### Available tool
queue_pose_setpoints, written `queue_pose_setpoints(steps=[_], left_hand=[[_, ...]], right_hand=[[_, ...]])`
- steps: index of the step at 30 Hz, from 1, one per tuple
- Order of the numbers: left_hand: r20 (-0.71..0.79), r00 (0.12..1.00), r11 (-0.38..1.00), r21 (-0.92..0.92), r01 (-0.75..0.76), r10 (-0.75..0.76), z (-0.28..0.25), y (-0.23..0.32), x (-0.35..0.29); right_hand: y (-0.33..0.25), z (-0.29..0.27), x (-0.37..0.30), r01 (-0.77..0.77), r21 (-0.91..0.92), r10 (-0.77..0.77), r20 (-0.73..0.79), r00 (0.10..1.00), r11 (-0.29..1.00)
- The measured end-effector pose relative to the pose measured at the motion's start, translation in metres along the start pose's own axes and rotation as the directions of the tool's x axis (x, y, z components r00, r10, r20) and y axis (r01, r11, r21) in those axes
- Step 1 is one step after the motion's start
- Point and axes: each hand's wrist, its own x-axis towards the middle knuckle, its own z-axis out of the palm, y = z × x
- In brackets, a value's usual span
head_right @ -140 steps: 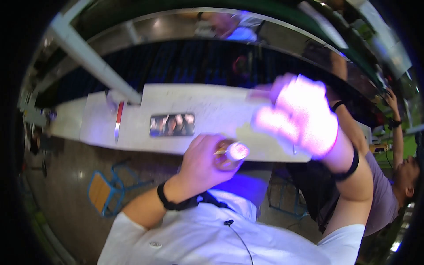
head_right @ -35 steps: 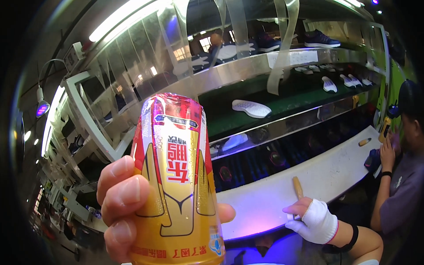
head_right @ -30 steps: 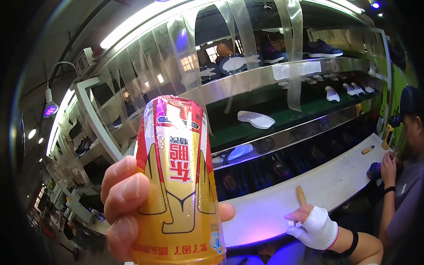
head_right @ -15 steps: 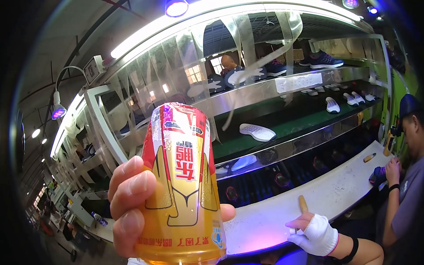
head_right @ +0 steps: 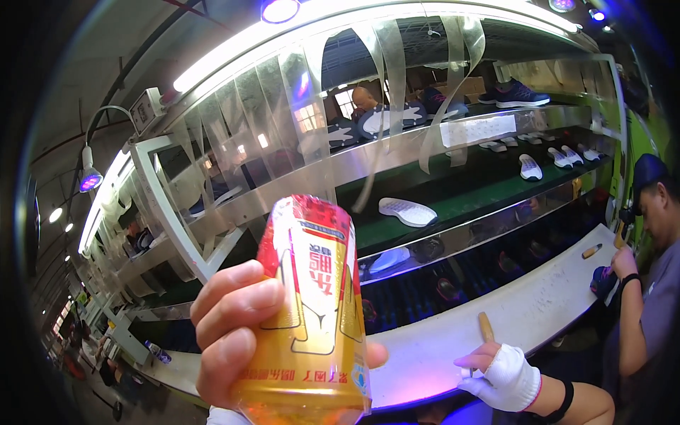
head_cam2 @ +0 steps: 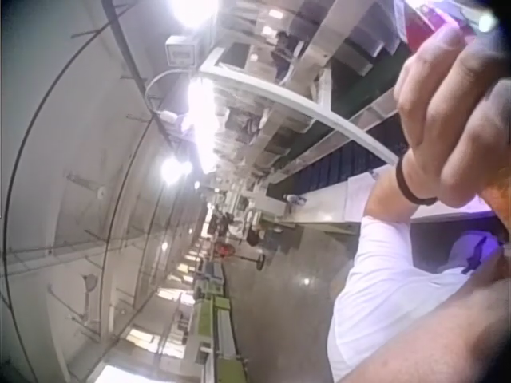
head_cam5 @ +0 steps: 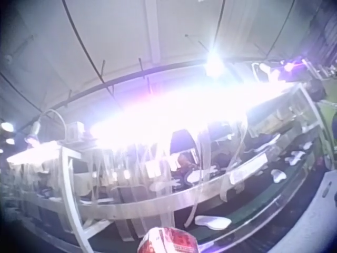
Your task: Inspecting shoes on a production line, wiping them, and placing them back on a conveyor.
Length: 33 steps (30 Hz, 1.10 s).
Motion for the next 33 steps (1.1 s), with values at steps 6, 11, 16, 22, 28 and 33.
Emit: queue_pose_setpoints(steps=[6, 11, 16, 22, 28, 33], left_hand=[[0.214, 0.976, 0.985, -0.151, 0.083, -0.049, -0.013, 0.002, -0.01], [0.429, 0.884, 0.871, -0.346, 0.35, -0.185, -0.013, 0.004, -0.043], [0.786, 0.575, 0.603, -0.349, 0.718, -0.229, -0.008, 0.012, -0.115], [0.956, 0.166, 0.375, -0.066, 0.925, -0.241, -0.033, 0.054, -0.201], [0.979, 0.106, 0.273, -0.055, 0.961, -0.176, -0.061, 0.055, -0.231], [0.988, 0.015, 0.236, 0.022, 0.972, -0.154, -0.076, 0.05, -0.236]], right_hand=[[-0.017, -0.009, 0.008, 0.008, 0.047, -0.009, 0.033, 0.999, 0.999], [-0.022, -0.009, 0.024, 0.149, 0.158, -0.147, -0.02, 0.989, 0.976], [-0.025, -0.005, 0.044, 0.264, 0.339, -0.268, -0.037, 0.963, 0.903], [-0.036, 0.029, 0.059, 0.207, 0.097, -0.228, 0.454, 0.861, 0.974], [-0.034, 0.067, 0.067, 0.336, 0.334, -0.469, 0.512, 0.72, 0.881], [-0.042, 0.083, 0.075, 0.386, 0.257, -0.461, 0.583, 0.669, 0.886]])
